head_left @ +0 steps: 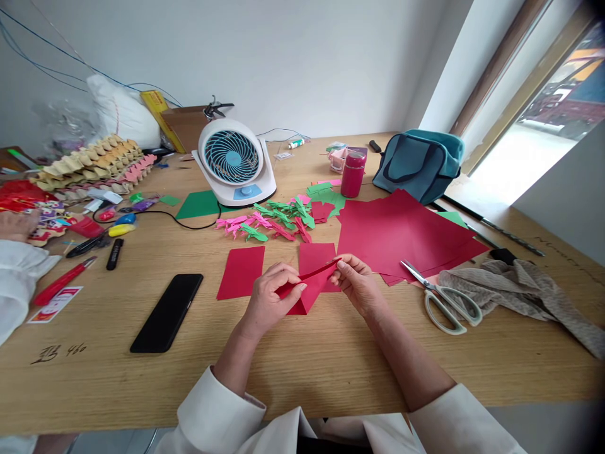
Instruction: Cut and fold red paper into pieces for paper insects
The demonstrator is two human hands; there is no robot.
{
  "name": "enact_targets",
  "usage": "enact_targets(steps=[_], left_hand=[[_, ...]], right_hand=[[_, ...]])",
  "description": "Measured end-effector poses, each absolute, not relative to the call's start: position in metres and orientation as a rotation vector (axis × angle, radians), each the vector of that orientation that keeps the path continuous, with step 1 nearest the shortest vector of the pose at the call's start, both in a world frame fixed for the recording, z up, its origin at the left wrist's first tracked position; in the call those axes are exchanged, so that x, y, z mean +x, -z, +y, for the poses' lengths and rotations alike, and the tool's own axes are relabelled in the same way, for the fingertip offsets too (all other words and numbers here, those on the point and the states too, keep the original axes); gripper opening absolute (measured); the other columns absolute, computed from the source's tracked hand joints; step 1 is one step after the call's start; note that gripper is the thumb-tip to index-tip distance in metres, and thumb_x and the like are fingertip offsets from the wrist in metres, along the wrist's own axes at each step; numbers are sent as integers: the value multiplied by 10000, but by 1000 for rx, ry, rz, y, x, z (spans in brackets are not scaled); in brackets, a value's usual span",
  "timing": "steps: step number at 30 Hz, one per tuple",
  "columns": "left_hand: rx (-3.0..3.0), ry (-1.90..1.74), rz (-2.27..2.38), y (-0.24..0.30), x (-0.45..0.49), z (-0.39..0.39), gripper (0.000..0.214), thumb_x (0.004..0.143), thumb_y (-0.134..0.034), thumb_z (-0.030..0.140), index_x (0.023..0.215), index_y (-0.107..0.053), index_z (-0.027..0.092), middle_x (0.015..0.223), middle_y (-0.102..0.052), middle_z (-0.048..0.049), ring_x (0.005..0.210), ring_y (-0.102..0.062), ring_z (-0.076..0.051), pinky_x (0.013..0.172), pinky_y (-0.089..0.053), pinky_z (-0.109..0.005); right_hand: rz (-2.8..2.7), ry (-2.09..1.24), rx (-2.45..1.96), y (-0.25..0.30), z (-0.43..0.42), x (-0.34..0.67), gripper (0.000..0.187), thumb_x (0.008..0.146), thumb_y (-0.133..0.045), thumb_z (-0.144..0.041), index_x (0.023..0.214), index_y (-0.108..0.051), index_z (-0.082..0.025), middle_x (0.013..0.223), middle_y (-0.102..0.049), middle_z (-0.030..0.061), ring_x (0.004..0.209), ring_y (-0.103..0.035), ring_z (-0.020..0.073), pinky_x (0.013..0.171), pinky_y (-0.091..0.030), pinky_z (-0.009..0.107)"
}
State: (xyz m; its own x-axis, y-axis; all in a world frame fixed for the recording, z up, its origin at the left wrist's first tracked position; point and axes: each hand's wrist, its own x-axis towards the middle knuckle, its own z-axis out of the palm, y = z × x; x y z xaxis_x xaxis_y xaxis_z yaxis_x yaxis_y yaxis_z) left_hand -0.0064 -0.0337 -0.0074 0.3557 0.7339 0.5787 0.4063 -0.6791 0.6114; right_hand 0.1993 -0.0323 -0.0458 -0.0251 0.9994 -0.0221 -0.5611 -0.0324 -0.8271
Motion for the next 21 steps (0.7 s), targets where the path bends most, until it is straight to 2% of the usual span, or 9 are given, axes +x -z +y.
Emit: enact_targets(steps=[21], left_hand=[[2289,-1259,997,8,-7,-33,102,834,-658,154,750,-608,182,816,-640,-36,791,-632,-151,737,-501,-271]], right_hand=[[-704,-1466,-758,45,-32,198,248,674,-837,-391,748,-676,-217,567,-674,-33,503,-616,97,531,-495,196]])
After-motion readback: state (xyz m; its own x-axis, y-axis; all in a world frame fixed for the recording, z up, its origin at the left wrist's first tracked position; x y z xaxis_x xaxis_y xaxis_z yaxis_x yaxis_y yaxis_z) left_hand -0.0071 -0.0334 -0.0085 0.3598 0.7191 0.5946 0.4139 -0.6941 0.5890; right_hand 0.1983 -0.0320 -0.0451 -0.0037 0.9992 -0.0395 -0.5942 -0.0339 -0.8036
